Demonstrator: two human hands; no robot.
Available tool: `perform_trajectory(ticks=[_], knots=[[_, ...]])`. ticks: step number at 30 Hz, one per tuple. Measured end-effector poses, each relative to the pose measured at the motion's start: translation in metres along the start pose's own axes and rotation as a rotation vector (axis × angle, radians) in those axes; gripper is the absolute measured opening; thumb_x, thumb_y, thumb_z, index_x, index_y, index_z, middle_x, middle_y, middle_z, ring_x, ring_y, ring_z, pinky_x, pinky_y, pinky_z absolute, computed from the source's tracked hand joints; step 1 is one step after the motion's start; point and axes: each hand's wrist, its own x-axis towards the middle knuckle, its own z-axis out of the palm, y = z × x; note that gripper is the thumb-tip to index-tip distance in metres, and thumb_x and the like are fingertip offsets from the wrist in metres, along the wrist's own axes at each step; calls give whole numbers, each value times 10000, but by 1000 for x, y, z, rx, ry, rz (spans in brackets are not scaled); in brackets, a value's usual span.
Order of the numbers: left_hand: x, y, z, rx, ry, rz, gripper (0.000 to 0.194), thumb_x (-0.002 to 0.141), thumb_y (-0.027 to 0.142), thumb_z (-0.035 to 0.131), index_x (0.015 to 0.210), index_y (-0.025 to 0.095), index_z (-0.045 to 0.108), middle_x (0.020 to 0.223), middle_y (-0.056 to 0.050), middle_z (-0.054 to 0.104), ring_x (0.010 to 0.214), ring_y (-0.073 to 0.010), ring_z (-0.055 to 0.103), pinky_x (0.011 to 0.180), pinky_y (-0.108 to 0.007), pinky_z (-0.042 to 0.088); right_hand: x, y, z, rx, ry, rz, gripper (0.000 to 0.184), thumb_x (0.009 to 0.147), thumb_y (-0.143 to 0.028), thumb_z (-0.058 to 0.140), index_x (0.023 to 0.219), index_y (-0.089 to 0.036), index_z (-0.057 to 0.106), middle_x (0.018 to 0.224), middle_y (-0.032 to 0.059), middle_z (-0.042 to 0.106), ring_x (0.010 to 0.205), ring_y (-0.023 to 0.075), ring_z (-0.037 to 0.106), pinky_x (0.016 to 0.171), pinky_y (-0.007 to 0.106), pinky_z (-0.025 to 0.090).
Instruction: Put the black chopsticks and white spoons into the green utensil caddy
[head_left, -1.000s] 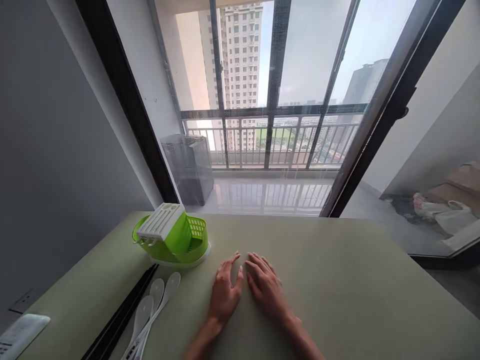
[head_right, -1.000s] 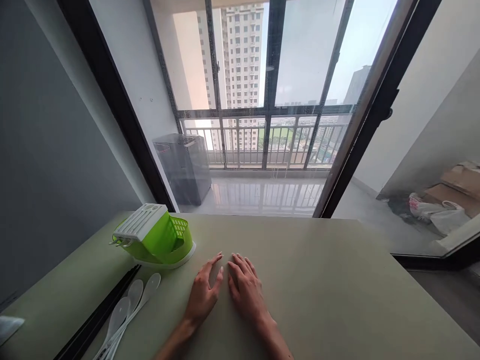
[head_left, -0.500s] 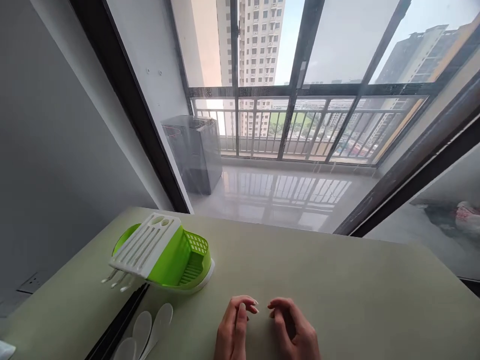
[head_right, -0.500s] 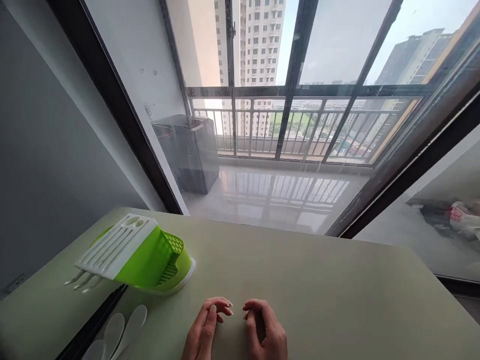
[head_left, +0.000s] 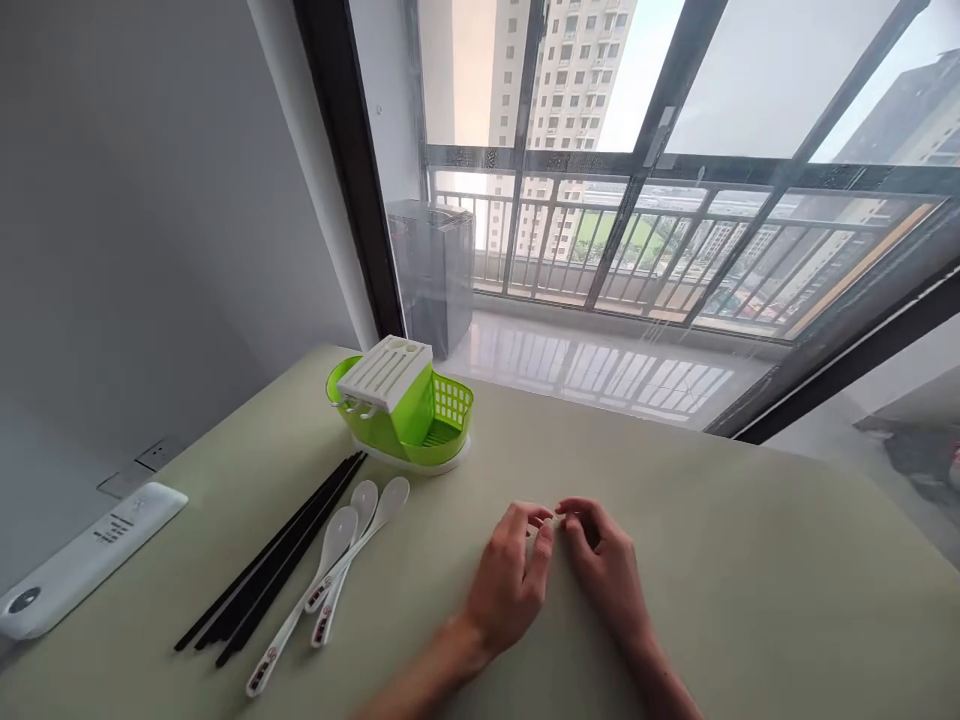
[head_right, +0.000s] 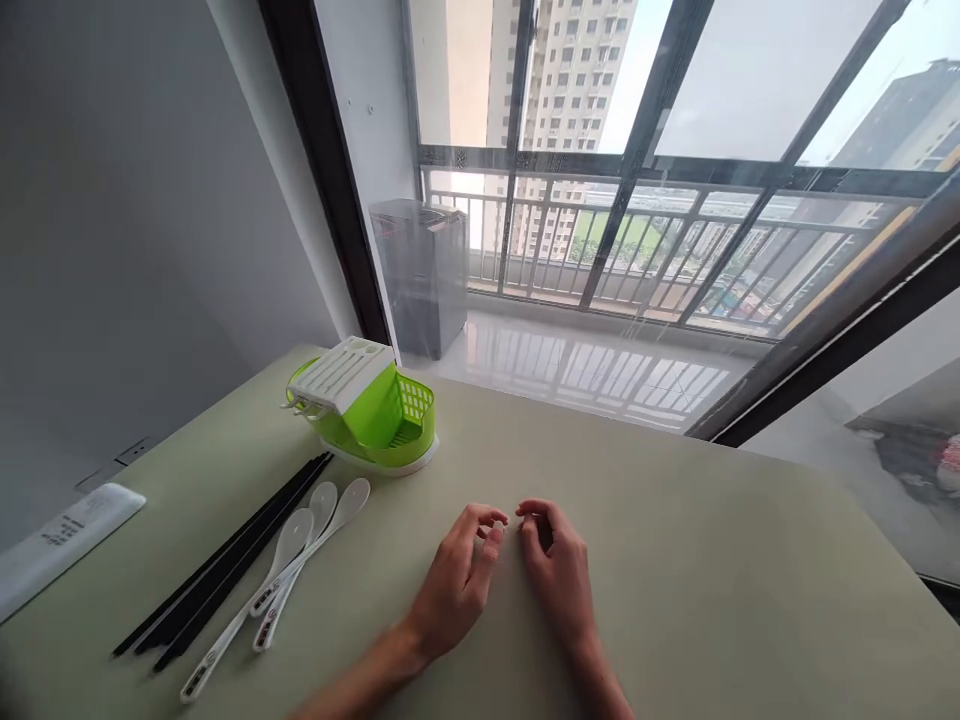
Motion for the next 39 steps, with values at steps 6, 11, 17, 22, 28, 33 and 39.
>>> perform_trajectory(ticks=[6, 11, 17, 22, 28, 33, 39], knots=[[-45, 16, -81, 387, 175, 149, 191, 1022, 319, 472, 1101, 223, 617, 992, -52, 679, 926, -193, 631, 899, -356, 506, -24, 0, -8, 0, 13, -31, 369, 917, -527, 512, 1013, -207, 669, 973, 61, 763, 845, 214, 698, 774, 309, 521], [-72, -10, -191, 732, 496, -29, 269, 1011, 384, 447, 1125, 192, 597, 1013, -84, 654, 946, -233, 626, 910, -380, 511, -78, 13, -21, -38, -23, 28, 364, 919, -542, 519, 1030, -228, 667, 983, 46, 762, 887, 213, 709, 804, 302, 531], [-95, -38, -242, 1119, 263, -311, 410, 936, 315, 498, 1294, 119, 544, 1286, -194, 641, 1200, -352, 585, 998, -466, 460, -99, 17, -21, -130, 19, 59, 373, 884, -562, 536, 1022, -246, 678, 1006, 48, 777, 898, 228, 722, 804, 310, 543], [-93, -36, -250, 1145, 106, -437, 527, 903, 376, 547, 1359, 114, 517, 1308, -205, 653, 1221, -356, 602, 1007, -457, 448, -95, 16, -17, -180, 69, 36, 370, 876, -562, 540, 1007, -249, 689, 979, 56, 782, 875, 235, 721, 779, 317, 550], [-83, -24, -262, 1196, -40, -496, 304, 853, 322, 559, 1095, 151, 629, 1109, -180, 726, 1071, -335, 683, 888, -404, 494, -95, 18, -15, -173, 94, 25, 372, 883, -558, 534, 996, -244, 700, 946, 43, 779, 850, 220, 723, 777, 304, 552], [-76, -22, -266, 1220, -95, -493, 215, 832, 292, 540, 968, 163, 646, 1047, -178, 739, 1008, -341, 711, 787, -382, 511, -93, 13, -13, -152, 97, 19, 364, 881, -554, 536, 986, -241, 688, 902, 31, 768, 822, 210, 715, 778, 298, 539], [-70, -27, -266, 1282, -149, -466, 224, 828, 239, 531, 967, 142, 678, 1039, -194, 750, 1006, -361, 724, 761, -395, 524, -93, 5, -13, -146, 112, 10, 350, 884, -542, 525, 962, -244, 690, 867, 30, 761, 790, 207, 703, 775, 294, 536]])
